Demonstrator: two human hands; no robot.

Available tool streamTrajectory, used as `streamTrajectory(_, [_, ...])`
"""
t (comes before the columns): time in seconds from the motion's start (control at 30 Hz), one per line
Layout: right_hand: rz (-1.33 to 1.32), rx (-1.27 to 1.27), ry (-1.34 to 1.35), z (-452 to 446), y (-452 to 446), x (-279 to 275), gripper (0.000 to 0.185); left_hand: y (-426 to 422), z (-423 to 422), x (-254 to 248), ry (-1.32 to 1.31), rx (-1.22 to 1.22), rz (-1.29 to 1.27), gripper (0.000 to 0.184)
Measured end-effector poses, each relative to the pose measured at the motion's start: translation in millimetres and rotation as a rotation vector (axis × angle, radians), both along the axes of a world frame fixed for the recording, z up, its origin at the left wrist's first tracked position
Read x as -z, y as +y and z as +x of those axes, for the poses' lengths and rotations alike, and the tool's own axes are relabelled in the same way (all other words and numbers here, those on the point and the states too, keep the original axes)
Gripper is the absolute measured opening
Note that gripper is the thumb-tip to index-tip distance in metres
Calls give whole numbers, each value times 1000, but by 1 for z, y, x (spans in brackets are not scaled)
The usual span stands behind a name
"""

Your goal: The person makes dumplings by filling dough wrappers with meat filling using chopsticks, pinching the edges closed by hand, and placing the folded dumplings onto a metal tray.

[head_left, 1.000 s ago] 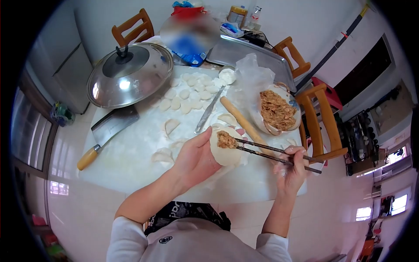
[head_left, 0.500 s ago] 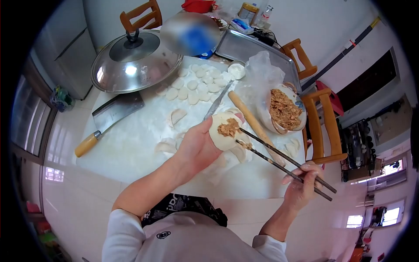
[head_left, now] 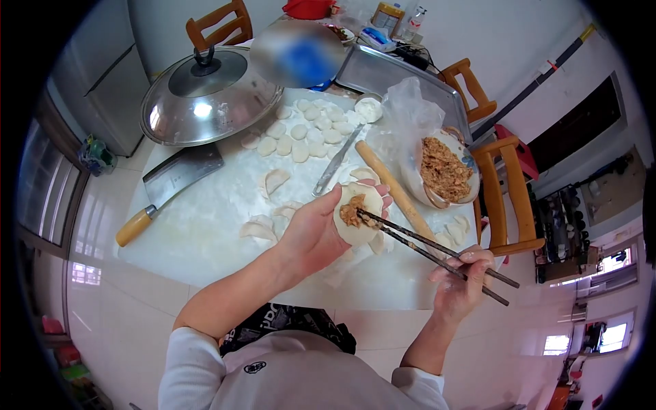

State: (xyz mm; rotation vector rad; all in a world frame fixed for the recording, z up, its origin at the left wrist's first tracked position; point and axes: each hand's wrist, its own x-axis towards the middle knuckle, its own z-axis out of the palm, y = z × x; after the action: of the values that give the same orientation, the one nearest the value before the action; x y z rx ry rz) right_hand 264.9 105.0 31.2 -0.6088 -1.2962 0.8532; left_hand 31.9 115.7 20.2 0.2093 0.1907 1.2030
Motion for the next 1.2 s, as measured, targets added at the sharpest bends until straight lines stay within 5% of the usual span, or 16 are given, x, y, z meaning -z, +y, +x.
streamTrajectory(0.27, [-142, 65, 298, 1, 0, -6, 26, -2, 1, -6, 59, -21, -33, 45])
streamTrajectory(0.7, [-151, -37, 333, 5, 2, -1, 27, -3, 4, -2, 134, -9, 28, 42])
streamTrajectory(0.87, [-80, -103, 80, -3, 0, 0, 27, -4, 4, -3, 149, -12, 16, 42])
streamTrajectory(1.2, [-141, 18, 214, -1, 0, 2, 29, -4, 4, 2, 155, -12, 43, 41])
